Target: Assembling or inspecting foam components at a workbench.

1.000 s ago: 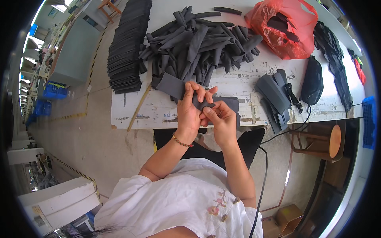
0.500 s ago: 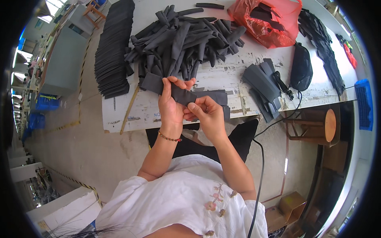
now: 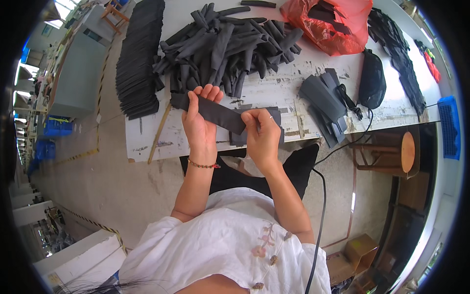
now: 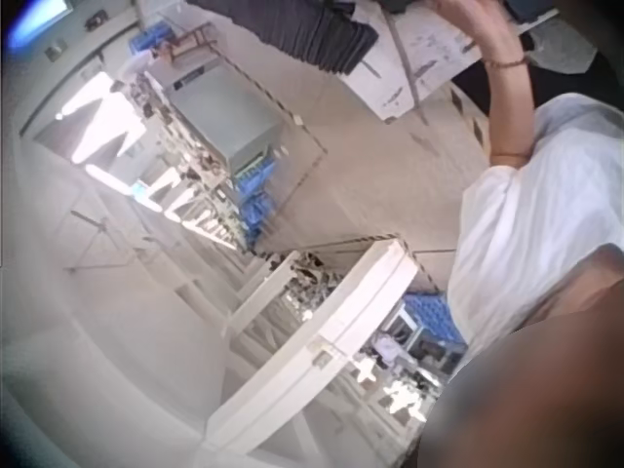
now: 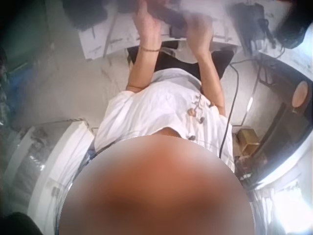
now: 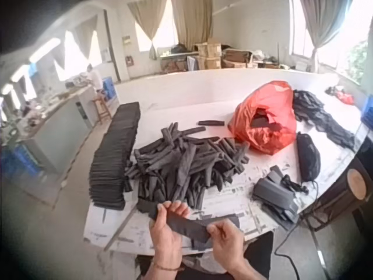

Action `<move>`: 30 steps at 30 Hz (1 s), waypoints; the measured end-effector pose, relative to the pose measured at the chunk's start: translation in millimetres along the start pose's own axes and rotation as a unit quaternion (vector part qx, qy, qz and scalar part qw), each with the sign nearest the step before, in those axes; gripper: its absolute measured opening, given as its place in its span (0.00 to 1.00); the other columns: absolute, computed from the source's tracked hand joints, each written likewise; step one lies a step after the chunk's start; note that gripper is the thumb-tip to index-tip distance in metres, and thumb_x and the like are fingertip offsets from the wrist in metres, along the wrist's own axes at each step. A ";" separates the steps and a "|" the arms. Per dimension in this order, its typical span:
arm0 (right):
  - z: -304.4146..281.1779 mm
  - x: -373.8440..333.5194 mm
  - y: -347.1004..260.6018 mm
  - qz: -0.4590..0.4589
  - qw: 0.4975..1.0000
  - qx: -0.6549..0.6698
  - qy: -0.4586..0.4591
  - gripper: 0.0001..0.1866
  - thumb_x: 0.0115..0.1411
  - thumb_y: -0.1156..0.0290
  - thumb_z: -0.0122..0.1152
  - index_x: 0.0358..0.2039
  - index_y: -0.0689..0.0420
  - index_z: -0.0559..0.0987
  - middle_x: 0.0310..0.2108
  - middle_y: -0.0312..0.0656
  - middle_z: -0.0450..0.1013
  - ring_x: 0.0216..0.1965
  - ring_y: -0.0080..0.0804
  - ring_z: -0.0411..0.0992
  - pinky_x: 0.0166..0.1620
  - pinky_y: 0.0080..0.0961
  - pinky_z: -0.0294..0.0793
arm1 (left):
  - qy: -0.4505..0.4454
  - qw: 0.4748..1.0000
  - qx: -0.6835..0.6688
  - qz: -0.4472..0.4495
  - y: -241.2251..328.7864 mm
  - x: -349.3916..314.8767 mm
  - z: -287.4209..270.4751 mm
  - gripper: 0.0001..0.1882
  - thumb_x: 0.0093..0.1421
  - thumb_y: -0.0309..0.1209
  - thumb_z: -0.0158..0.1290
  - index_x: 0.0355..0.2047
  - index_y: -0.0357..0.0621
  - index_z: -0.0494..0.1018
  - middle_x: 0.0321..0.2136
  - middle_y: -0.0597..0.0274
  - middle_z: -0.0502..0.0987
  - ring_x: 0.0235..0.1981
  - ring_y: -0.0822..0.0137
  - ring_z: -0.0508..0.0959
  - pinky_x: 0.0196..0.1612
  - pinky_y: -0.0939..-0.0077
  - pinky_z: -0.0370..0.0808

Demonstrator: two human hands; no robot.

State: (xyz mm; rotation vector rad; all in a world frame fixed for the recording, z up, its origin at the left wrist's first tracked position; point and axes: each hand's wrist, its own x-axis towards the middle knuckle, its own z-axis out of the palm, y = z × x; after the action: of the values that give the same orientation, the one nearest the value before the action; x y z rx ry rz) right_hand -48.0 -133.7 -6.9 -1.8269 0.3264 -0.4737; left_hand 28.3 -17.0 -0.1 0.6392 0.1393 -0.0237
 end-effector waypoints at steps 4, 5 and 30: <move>-3.9 2.0 -1.6 0.073 0.990 0.114 -0.044 0.09 0.63 0.73 0.57 0.40 0.66 0.73 0.26 0.39 0.75 0.26 0.24 0.71 0.32 0.19 0.72 | 0.006 1.000 -0.001 -0.002 -1.2 4.0 7.1 0.17 0.67 0.39 0.47 0.41 0.35 0.69 0.38 0.49 0.78 0.40 0.56 0.79 0.51 0.56 0.76; -4.6 2.3 -0.9 0.112 0.972 0.196 -0.059 0.12 0.63 0.74 0.57 0.44 0.67 0.70 0.27 0.41 0.75 0.27 0.25 0.73 0.34 0.20 0.74 | -0.014 1.000 0.014 0.014 -1.1 4.6 9.0 0.17 0.67 0.39 0.47 0.41 0.34 0.69 0.38 0.48 0.78 0.40 0.56 0.79 0.51 0.57 0.76; -25.6 1.9 -2.1 -0.319 0.938 -0.117 0.069 0.14 0.45 0.84 0.66 0.35 0.60 0.81 0.34 0.39 0.76 0.31 0.35 0.74 0.33 0.23 0.75 | 0.056 0.996 0.046 -0.045 -4.1 -5.0 -0.3 0.18 0.63 0.44 0.54 0.41 0.40 0.72 0.35 0.59 0.77 0.42 0.62 0.77 0.47 0.62 0.75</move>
State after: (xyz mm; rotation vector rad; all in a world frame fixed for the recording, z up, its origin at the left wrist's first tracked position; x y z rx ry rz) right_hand -58.5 -155.5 1.9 -2.1239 -0.1408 -1.0513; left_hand 23.1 -20.2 -2.0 0.7254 0.2768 -0.0809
